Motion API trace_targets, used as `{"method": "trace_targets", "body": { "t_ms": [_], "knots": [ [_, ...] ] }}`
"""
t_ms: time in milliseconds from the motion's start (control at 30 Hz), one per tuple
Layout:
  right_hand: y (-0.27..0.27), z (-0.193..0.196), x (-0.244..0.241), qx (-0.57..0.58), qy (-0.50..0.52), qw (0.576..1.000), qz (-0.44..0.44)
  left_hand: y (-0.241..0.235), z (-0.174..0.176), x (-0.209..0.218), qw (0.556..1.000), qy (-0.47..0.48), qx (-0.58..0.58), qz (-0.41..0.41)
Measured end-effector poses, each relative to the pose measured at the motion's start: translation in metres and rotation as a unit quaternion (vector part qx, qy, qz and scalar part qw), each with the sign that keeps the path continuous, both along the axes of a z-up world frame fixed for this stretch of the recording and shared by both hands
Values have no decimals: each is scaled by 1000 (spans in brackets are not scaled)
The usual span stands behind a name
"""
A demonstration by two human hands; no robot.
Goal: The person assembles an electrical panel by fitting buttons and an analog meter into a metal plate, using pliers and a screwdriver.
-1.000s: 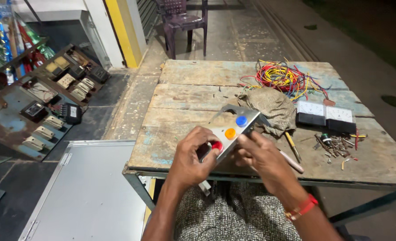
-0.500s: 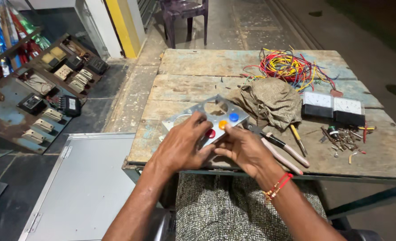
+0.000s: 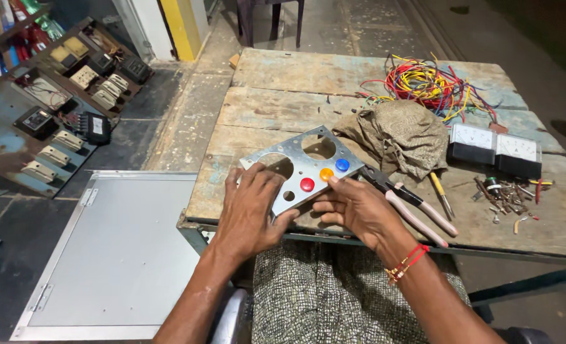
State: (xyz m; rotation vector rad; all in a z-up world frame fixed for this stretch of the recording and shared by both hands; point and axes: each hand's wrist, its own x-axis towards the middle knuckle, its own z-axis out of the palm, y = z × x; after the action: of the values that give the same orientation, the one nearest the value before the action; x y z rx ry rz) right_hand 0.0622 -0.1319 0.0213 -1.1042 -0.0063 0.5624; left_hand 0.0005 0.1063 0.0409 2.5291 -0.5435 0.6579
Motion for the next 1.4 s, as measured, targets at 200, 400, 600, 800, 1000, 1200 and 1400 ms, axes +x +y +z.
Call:
{"method": "trace_targets", "body": {
  "t_ms": [200,400,600,800,1000,1200,1400],
  "knots": [
    [0,-1,-3,29,-29,999,-14,-10,-3,12,999,21,-39,3],
    [-3,1,-13,-17,-16,998,-61,-25,-6,15,999,-19,-31,29],
    [-14,4,-37,-135,-126,975,-120,-47,4,16,994,-84,33,59],
    [-44,26,-59,-349,-309,872,-151,-60,18,26,993,-71,57,70],
    [-108,30,-40,-545,-368,703,-270,-63,16,27,997,-24,20,71],
    [-216,31,-4,-698,-277,574,-326,-67,19,29,996,27,17,86],
    [-233,19,6,-754,-252,546,-264,-65,10,31,997,-36,-35,59]
  ]
}}
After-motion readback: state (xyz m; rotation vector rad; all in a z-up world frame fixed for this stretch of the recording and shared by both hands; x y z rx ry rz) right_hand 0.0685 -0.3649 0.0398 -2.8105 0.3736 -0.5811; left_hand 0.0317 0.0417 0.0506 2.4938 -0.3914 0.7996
